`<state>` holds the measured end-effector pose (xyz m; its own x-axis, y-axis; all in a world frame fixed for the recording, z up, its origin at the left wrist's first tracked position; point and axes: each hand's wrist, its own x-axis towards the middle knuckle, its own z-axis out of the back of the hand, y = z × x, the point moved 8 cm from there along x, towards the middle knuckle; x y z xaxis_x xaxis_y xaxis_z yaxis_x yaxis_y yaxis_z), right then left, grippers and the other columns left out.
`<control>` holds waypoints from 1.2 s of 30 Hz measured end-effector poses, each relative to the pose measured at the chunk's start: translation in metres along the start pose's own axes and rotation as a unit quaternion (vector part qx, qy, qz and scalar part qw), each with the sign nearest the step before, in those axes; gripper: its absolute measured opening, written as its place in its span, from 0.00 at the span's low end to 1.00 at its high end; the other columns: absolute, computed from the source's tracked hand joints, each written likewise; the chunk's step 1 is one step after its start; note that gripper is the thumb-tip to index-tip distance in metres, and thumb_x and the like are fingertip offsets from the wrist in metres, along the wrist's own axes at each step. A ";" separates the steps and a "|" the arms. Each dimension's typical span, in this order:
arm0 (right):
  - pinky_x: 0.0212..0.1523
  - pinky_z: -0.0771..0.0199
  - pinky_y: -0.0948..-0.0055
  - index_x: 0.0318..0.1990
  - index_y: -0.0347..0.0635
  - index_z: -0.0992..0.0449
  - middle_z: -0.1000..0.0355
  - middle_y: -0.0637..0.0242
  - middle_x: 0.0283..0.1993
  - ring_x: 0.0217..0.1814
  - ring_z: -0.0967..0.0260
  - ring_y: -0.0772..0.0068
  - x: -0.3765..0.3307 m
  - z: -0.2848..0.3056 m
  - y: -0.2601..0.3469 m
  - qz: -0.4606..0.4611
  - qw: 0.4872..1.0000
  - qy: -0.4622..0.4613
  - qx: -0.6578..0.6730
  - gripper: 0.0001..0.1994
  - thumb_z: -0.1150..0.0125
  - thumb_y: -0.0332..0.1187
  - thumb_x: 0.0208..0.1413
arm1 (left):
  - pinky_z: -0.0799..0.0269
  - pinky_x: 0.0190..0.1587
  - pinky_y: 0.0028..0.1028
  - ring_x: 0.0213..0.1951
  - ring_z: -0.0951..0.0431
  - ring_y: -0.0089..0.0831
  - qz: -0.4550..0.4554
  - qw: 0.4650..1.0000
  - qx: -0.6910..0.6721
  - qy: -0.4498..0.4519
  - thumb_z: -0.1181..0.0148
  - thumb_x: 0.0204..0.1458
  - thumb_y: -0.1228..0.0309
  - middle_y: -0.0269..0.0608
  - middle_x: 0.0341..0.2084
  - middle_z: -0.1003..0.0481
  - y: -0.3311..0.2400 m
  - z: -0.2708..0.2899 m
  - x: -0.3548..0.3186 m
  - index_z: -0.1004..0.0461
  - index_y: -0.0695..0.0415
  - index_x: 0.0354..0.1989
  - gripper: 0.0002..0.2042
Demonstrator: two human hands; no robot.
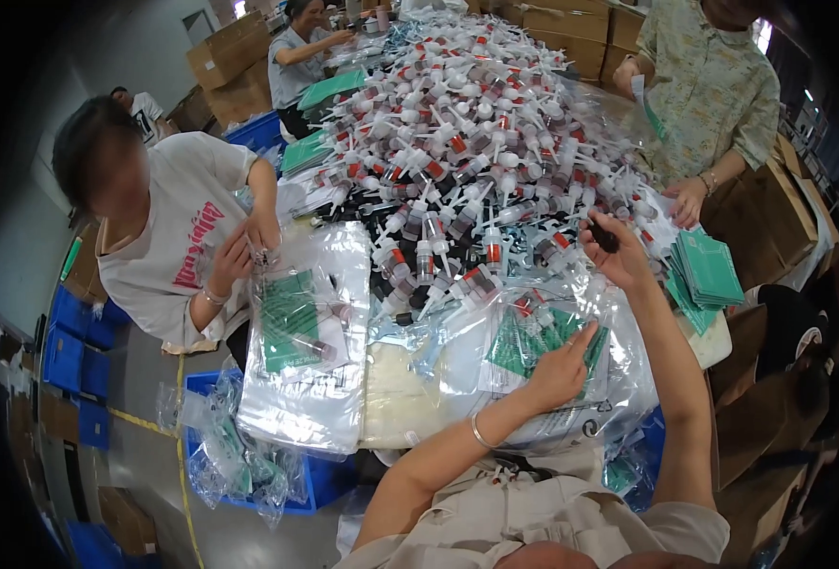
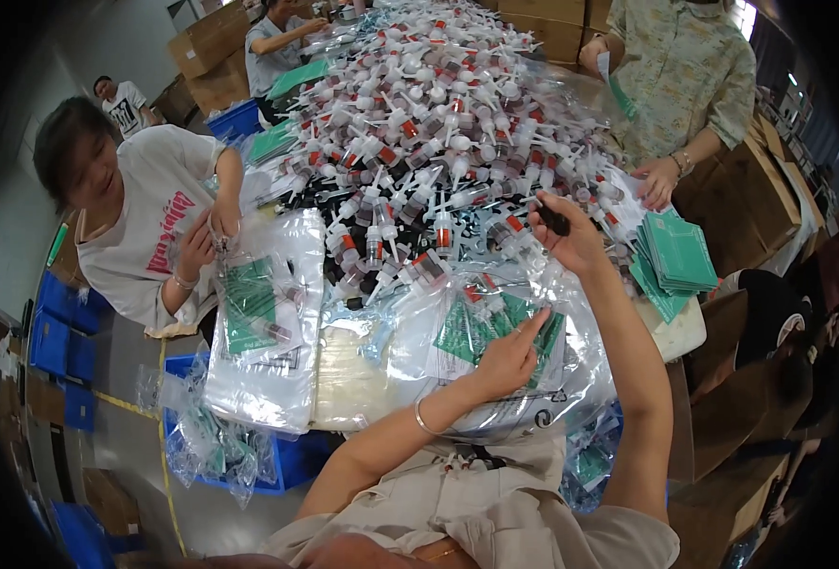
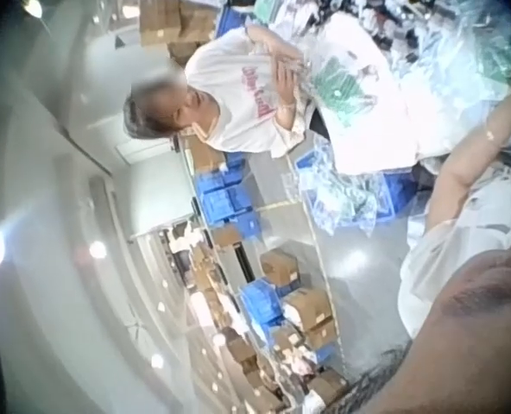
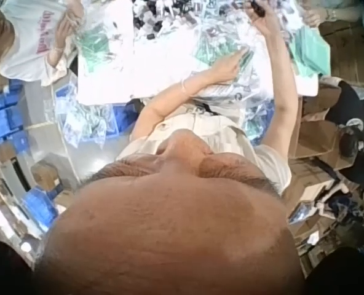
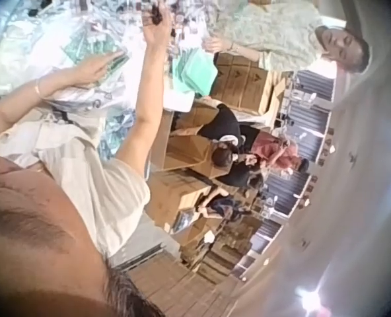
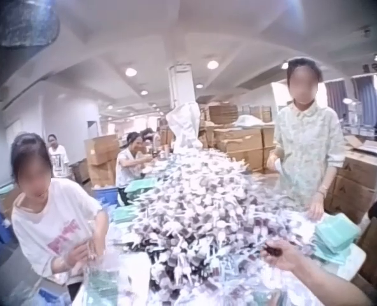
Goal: Packaging small electronic components and manuals into plastic bags.
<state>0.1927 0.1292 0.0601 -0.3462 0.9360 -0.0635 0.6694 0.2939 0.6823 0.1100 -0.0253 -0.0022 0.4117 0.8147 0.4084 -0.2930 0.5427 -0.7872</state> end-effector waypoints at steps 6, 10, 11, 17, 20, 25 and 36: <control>0.22 0.37 0.83 0.43 0.32 0.29 0.31 0.67 0.34 0.30 0.33 0.78 0.055 -0.081 -0.062 -0.037 0.966 0.064 -0.247 0.12 0.41 0.27 0.51 | 0.29 0.42 0.42 0.45 0.30 0.54 -0.009 1.000 -0.014 -0.008 0.54 0.43 0.81 0.59 0.54 0.38 0.000 -0.001 -0.002 0.51 0.59 0.62 0.32; 0.32 0.30 0.77 0.44 0.31 0.29 0.29 0.61 0.37 0.34 0.28 0.72 0.095 -0.135 -0.085 0.051 0.910 0.122 -0.393 0.13 0.44 0.27 0.52 | 0.30 0.43 0.44 0.46 0.30 0.54 0.006 0.999 -0.030 0.019 0.53 0.43 0.80 0.61 0.54 0.39 0.001 -0.002 -0.003 0.51 0.61 0.61 0.31; 0.32 0.30 0.77 0.44 0.31 0.29 0.29 0.61 0.37 0.34 0.28 0.72 0.103 -0.144 -0.088 0.051 0.910 0.125 -0.393 0.13 0.44 0.27 0.52 | 0.30 0.43 0.44 0.45 0.30 0.55 0.026 0.999 -0.026 0.037 0.53 0.43 0.80 0.62 0.54 0.39 0.000 -0.004 -0.002 0.50 0.62 0.61 0.31; 0.38 0.30 0.57 0.39 0.41 0.27 0.31 0.54 0.38 0.41 0.30 0.54 0.145 -0.173 -0.111 0.275 0.508 0.180 -0.796 0.11 0.50 0.27 0.48 | 0.29 0.40 0.44 0.41 0.28 0.55 0.006 0.999 -0.018 0.034 0.53 0.45 0.79 0.64 0.54 0.40 -0.003 -0.009 -0.002 0.51 0.62 0.61 0.30; 0.34 0.29 0.58 0.40 0.46 0.27 0.32 0.56 0.41 0.38 0.29 0.56 0.128 -0.175 -0.140 0.229 0.319 0.300 -0.870 0.10 0.48 0.30 0.48 | 0.28 0.37 0.44 0.38 0.27 0.55 0.018 0.999 -0.012 0.038 0.54 0.45 0.78 0.63 0.55 0.40 0.002 -0.007 -0.004 0.52 0.62 0.61 0.31; 0.28 0.29 0.61 0.40 0.49 0.27 0.35 0.57 0.39 0.30 0.28 0.58 0.095 -0.149 -0.134 0.222 0.228 0.267 -0.910 0.12 0.45 0.30 0.44 | 0.28 0.34 0.45 0.35 0.26 0.54 0.015 0.998 -0.033 0.043 0.54 0.44 0.79 0.60 0.55 0.40 -0.002 -0.002 -0.003 0.52 0.61 0.62 0.31; 0.25 0.30 0.66 0.51 0.48 0.36 0.36 0.61 0.36 0.26 0.30 0.62 0.040 -0.105 -0.103 0.250 0.236 0.179 -0.922 0.22 0.46 0.27 0.44 | 0.28 0.41 0.43 0.44 0.29 0.53 0.020 0.999 -0.015 0.046 0.53 0.43 0.79 0.56 0.55 0.39 0.002 -0.009 -0.004 0.51 0.59 0.62 0.32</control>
<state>0.0401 0.1163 0.0637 -0.7817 0.5904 0.2010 -0.6234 -0.7295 -0.2815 0.1154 -0.0289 -0.0092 0.4779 0.8127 0.3333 -0.2861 0.5027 -0.8157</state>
